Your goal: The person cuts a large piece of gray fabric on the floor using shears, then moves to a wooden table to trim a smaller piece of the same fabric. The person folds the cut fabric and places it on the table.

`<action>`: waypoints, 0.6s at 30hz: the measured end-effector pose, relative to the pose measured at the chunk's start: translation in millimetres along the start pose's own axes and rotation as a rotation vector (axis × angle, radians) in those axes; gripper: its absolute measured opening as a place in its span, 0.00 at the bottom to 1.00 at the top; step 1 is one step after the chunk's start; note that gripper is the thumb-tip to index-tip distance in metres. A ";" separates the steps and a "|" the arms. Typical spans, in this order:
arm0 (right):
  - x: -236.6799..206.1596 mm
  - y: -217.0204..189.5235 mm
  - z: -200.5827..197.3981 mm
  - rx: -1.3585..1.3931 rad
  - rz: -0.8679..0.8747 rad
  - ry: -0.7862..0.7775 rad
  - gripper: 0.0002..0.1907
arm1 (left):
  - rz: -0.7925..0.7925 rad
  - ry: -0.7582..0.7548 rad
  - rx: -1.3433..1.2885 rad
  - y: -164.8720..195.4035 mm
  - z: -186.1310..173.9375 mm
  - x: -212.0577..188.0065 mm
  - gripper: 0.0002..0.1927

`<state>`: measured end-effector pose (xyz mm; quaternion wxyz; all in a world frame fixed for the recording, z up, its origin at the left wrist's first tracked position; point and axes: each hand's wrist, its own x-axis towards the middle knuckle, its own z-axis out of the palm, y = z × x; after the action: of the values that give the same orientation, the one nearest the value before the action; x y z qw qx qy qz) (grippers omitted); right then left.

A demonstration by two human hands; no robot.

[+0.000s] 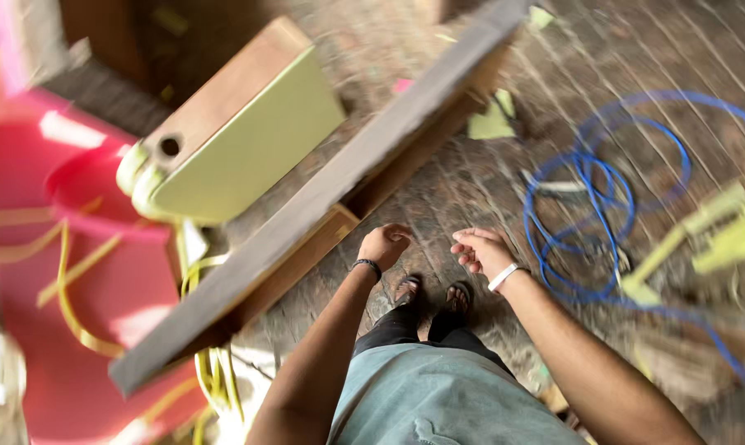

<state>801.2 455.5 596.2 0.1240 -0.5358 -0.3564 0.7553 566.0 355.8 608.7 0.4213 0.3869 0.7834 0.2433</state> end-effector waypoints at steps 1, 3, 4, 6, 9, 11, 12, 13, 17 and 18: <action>7.5 -12.5 16.7 -0.068 -0.001 -0.052 0.09 | -0.033 0.072 -0.060 -12.5 -11.3 -12.8 0.16; 20.6 -33.2 59.5 -0.187 -0.011 -0.140 0.09 | -0.122 0.179 -0.113 -43.5 -30.9 -37.8 0.16; 25.9 -40.8 85.1 -0.235 -0.021 -0.177 0.10 | -0.169 0.230 -0.138 -62.9 -40.7 -51.8 0.16; 28.7 -43.4 143.4 -0.333 -0.027 -0.266 0.10 | -0.235 0.342 -0.267 -103.3 -56.4 -87.8 0.16; 21.7 -28.3 237.3 -0.490 -0.013 -0.438 0.11 | -0.375 0.519 -0.480 -164.8 -81.7 -142.4 0.16; 10.8 -9.4 293.4 -0.607 0.011 -0.561 0.11 | -0.523 0.612 -0.576 -198.5 -104.3 -170.9 0.16; 6.1 1.5 320.8 -0.649 0.024 -0.601 0.11 | -0.623 0.644 -0.592 -216.0 -118.0 -184.3 0.17; 2.2 12.8 348.9 -0.686 0.033 -0.637 0.11 | -0.719 0.670 -0.606 -233.2 -133.1 -194.4 0.17; -2.3 61.0 473.4 -0.876 0.110 -0.686 0.11 | -0.683 0.901 -0.595 -320.6 -211.2 -213.4 0.20; -2.3 75.0 502.5 -0.900 0.122 -0.704 0.11 | -0.662 0.989 -0.657 -348.1 -228.8 -218.7 0.20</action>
<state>365.5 196.8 633.7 -0.2860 -0.2716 -0.6311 0.6679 307.9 -36.9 586.2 0.1613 -0.1783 0.8464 0.4751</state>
